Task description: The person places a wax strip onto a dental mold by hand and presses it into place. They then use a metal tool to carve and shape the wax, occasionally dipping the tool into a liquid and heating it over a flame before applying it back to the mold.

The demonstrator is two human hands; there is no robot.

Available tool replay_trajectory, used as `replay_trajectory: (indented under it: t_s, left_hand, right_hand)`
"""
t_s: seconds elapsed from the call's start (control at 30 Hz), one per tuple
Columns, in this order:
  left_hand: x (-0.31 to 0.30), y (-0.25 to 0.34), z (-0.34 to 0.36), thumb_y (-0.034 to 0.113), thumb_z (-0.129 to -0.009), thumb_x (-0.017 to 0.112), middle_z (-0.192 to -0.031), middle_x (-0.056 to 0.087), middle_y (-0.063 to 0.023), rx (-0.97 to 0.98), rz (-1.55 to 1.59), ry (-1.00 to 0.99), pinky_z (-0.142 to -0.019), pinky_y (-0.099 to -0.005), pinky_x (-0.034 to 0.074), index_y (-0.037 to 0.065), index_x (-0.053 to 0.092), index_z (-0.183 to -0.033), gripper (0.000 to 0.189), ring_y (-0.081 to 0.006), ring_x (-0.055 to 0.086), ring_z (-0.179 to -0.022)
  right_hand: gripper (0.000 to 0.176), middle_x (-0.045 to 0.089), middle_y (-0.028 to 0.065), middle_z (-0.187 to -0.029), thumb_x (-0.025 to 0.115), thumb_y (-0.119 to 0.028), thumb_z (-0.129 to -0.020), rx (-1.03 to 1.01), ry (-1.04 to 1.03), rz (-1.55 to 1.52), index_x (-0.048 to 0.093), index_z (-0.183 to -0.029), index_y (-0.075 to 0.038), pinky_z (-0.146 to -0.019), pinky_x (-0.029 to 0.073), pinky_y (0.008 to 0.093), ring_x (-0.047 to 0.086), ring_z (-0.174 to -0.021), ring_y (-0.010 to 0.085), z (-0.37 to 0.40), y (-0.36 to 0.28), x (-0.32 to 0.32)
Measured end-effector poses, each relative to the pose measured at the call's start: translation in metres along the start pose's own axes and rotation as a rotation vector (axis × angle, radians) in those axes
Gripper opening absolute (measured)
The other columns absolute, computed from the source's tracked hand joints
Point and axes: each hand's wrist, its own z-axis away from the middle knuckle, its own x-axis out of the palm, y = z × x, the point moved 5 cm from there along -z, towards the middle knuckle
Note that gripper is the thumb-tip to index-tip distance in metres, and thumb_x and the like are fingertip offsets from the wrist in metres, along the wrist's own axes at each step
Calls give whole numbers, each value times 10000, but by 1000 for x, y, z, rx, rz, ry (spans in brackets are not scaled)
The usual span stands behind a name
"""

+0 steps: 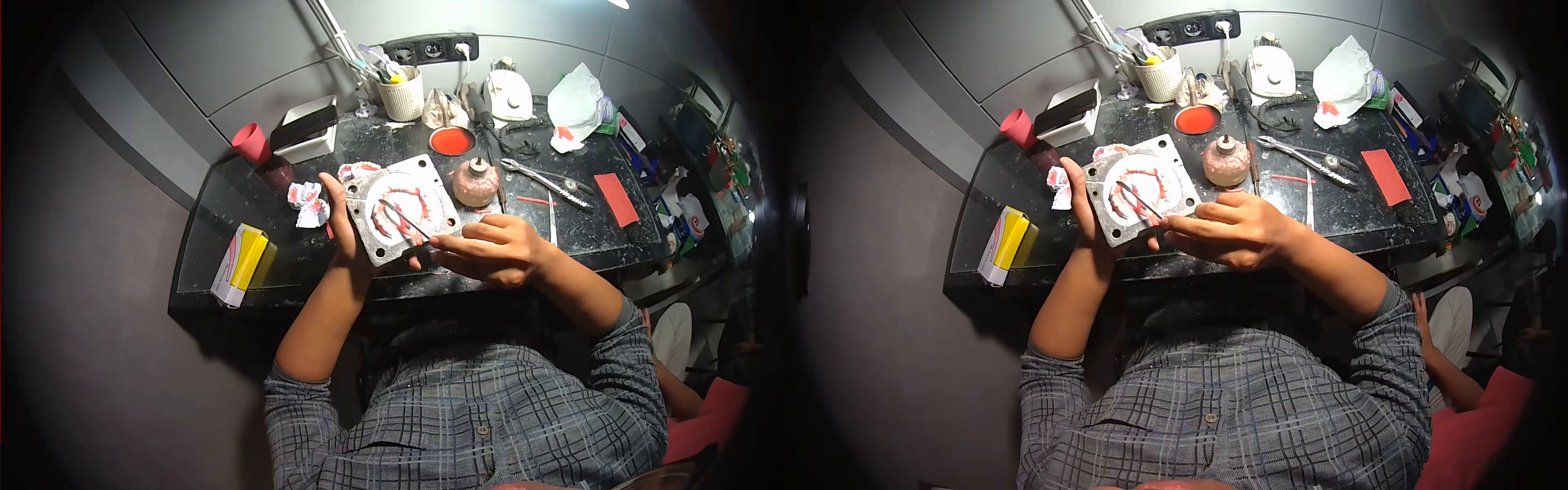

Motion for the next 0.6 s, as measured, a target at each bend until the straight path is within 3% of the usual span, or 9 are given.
replay_trajectory:
  t_s: [0.07, 0.4, 0.47, 0.6]
  left_hand:
    - [9, -1, 0, 940, -834, 330, -1241, 648, -310, 27, -97, 126, -497, -619, 616, -38, 395, -1467, 1167, -474, 738, -789]
    - [-2, 3, 0, 919, -848, 365, -1298, 617, -302, 54, -37, 139, -518, -642, 613, -22, 396, -1463, 1125, -491, 729, -887]
    - [-4, 2, 1, 877, -886, 379, -1408, 530, -334, 11, 118, 50, -621, -763, 565, 86, 365, -1514, 1010, -589, 653, -1056]
    - [-1, 0, 3, 886, -878, 374, -1458, 485, -338, -41, 170, -62, -682, -814, 530, 110, 337, -1542, 1022, -618, 626, -1089]
  right_hand:
    - [523, 641, 82, -1390, 560, -261, -829, -1, -12, -24, 727, -1275, -46, -606, 432, 288, 622, -799, 125, 2, 0, -1]
    - [500, 655, 89, -1374, 565, -230, -829, 15, 20, -56, 735, -1256, -33, -591, 423, 286, 607, -772, 130, 1, -1, 1]
    - [479, 665, 98, -1353, 584, -208, -813, -25, 43, -29, 746, -1229, -33, -575, 415, 280, 605, -758, 129, 0, -5, 0]
    - [449, 660, 102, -1360, 587, -201, -813, 0, 70, -50, 759, -1193, -33, -577, 407, 278, 606, -764, 128, -1, -3, -2]
